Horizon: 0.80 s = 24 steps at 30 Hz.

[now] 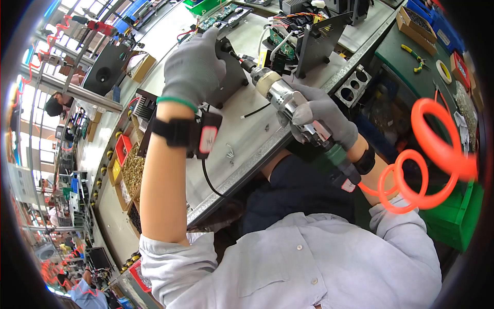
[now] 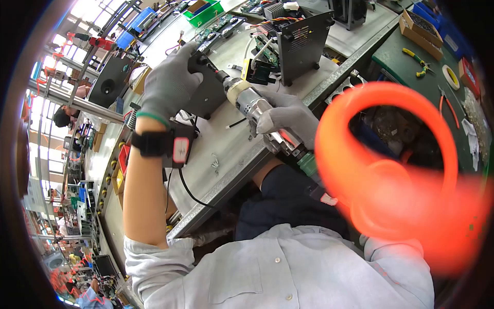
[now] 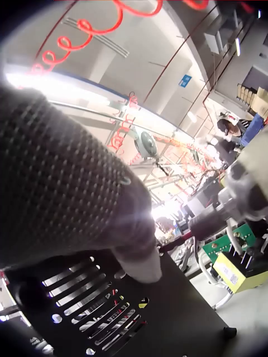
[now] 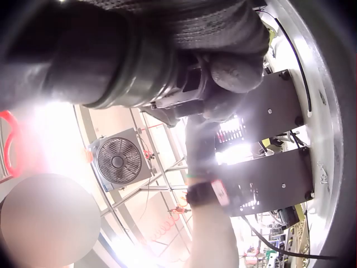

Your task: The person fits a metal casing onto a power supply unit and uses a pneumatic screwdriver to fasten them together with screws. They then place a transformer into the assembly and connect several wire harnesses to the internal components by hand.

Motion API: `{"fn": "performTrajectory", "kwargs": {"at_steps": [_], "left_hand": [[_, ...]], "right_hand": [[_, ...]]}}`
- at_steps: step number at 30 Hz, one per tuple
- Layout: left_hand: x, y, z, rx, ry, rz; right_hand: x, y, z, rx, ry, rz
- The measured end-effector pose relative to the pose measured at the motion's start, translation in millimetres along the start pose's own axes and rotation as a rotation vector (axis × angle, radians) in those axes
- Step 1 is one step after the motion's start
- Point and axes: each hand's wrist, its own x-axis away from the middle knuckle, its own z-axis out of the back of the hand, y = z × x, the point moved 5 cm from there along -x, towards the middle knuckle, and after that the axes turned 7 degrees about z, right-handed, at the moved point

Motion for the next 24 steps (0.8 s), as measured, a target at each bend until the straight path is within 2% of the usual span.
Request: {"fn": "performTrajectory", "kwargs": {"at_steps": [2, 4, 5, 6, 8, 11, 15, 17, 18, 20, 21, 23, 24], "left_hand": [[49, 5, 25, 0.007, 0.744, -0.320], [92, -15, 23, 0.068, 0.892, -0.362], [111, -28, 7, 0.107, 0.743, -0.269], [121, -34, -7, 0.190, 0.628, -0.334], [141, -44, -58, 0.049, 0.245, -0.328], [147, -36, -106, -0.312, 0.155, -0.472], [135, -34, -135, -0.374, 0.092, -0.520], [128, -36, -133, -0.391, -0.098, -0.528], [129, -41, -135, -0.390, -0.097, -0.525], [124, -59, -113, 0.501, 0.184, -0.319], [125, -57, -104, 0.496, 0.182, -0.322], [127, -61, -109, 1.706, -0.467, 0.366], [132, -50, -106, 1.983, -0.551, 0.339]], "right_hand": [[5, 4, 4, -0.019, -0.017, -0.031], [15, 10, 11, -0.075, -0.030, -0.078], [22, 18, 18, -0.126, -0.034, -0.158], [28, 22, 21, -0.158, -0.046, -0.179], [37, 27, 17, -0.192, -0.058, -0.207], [49, 30, 7, -0.124, -0.083, -0.239], [65, 34, 1, -0.109, -0.064, -0.323], [69, 32, -6, -0.106, -0.074, -0.287], [72, 32, -7, -0.095, -0.099, -0.298], [76, 36, -10, -0.073, -0.130, -0.274], [77, 38, -13, -0.054, -0.154, -0.249], [79, 37, -21, -0.106, -0.152, -0.261], [80, 38, -23, -0.108, -0.164, -0.273]]}}
